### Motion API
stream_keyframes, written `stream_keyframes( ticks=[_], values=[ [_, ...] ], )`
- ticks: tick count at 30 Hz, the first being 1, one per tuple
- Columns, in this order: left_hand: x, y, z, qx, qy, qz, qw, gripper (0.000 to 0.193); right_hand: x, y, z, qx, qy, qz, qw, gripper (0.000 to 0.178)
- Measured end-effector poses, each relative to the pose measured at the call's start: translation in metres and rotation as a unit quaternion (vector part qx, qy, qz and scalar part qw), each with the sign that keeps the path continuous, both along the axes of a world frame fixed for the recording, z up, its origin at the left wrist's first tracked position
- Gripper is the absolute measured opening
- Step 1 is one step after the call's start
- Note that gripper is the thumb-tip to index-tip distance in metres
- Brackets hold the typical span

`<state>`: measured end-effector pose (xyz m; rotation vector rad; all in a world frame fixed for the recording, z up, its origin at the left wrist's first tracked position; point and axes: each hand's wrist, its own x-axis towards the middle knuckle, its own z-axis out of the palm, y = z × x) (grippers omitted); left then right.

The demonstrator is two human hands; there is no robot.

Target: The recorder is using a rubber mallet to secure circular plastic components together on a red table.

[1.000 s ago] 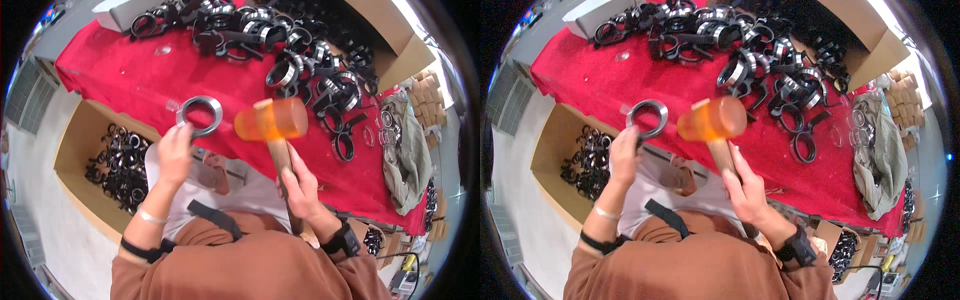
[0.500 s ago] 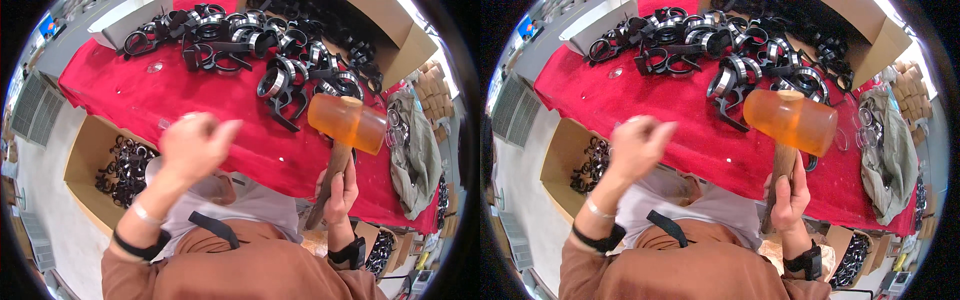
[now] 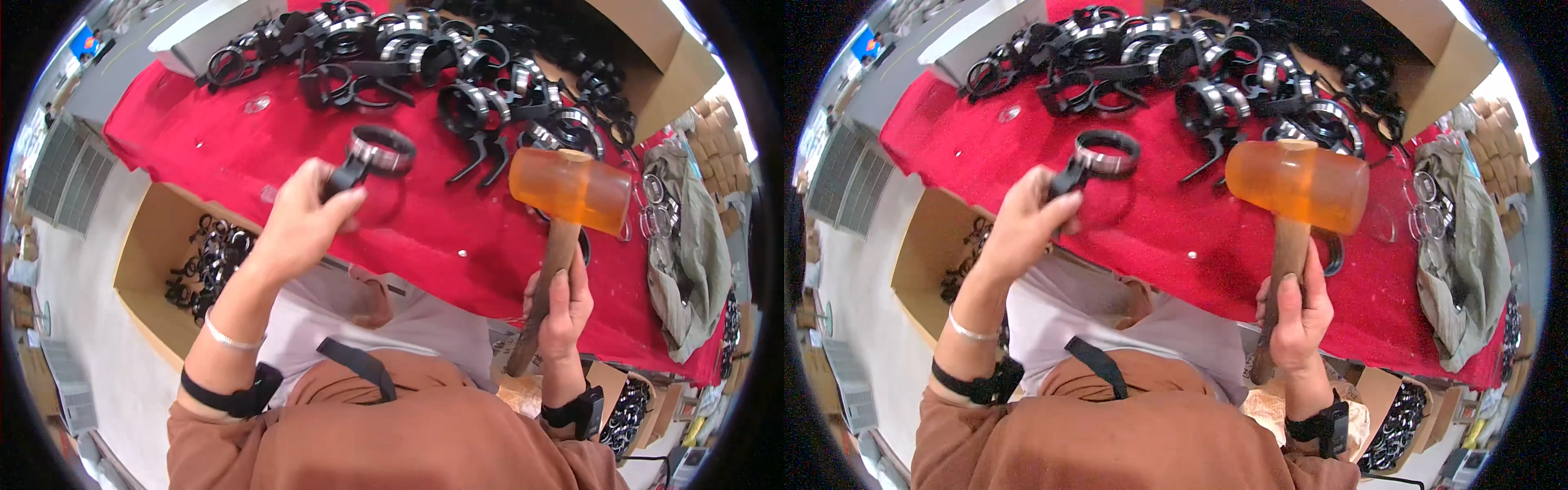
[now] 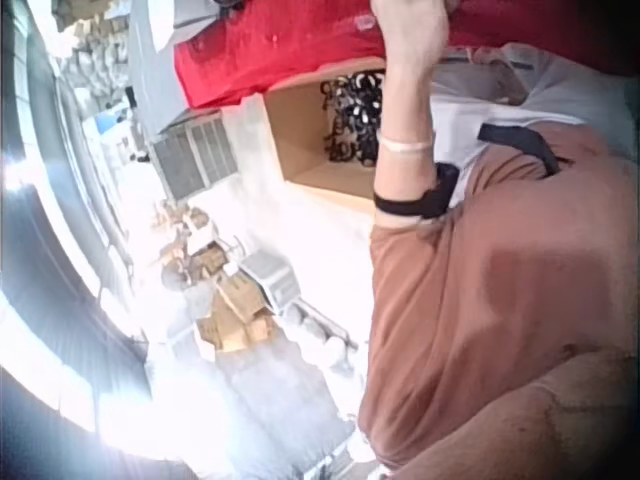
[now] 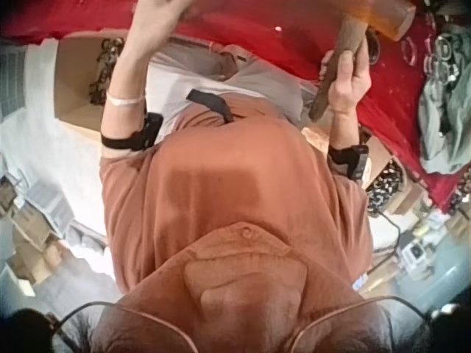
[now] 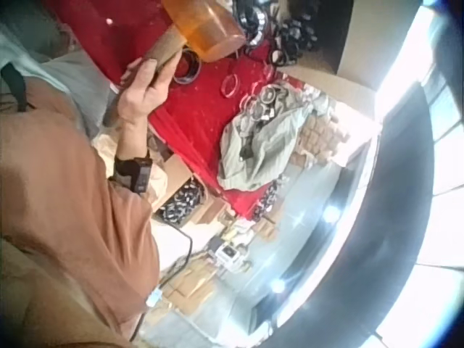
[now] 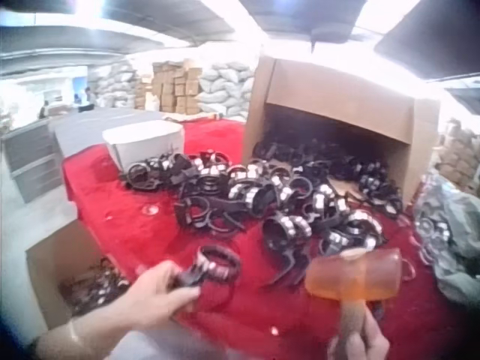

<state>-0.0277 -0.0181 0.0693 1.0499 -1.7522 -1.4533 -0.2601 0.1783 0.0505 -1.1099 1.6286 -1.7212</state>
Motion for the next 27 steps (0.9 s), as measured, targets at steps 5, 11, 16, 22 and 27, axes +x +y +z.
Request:
stream_keyframes(
  ticks=[5,11,16,22,27],
  values=[
    [0.052,0.044,-0.053,-0.082,-0.045,0.035,0.995,0.018,0.032,-0.014,0.013,0.036,-0.009,0.077,0.996,0.051],
    [0.043,0.037,-0.078,0.081,0.143,0.035,0.986,0.024,0.071,-0.046,0.030,0.087,0.118,0.180,0.973,0.053],
    [0.036,0.034,-0.087,0.105,0.213,0.039,0.971,0.025,0.071,-0.037,0.017,-0.029,0.329,0.155,0.931,0.053],
    [0.038,0.030,-0.092,0.074,0.230,0.024,0.970,0.026,0.088,-0.042,0.049,0.133,0.332,0.228,0.906,0.048],
    [0.042,0.032,-0.096,0.104,0.210,0.018,0.972,0.022,0.116,-0.064,0.092,-0.022,0.213,0.160,0.964,0.049]
  ],
)
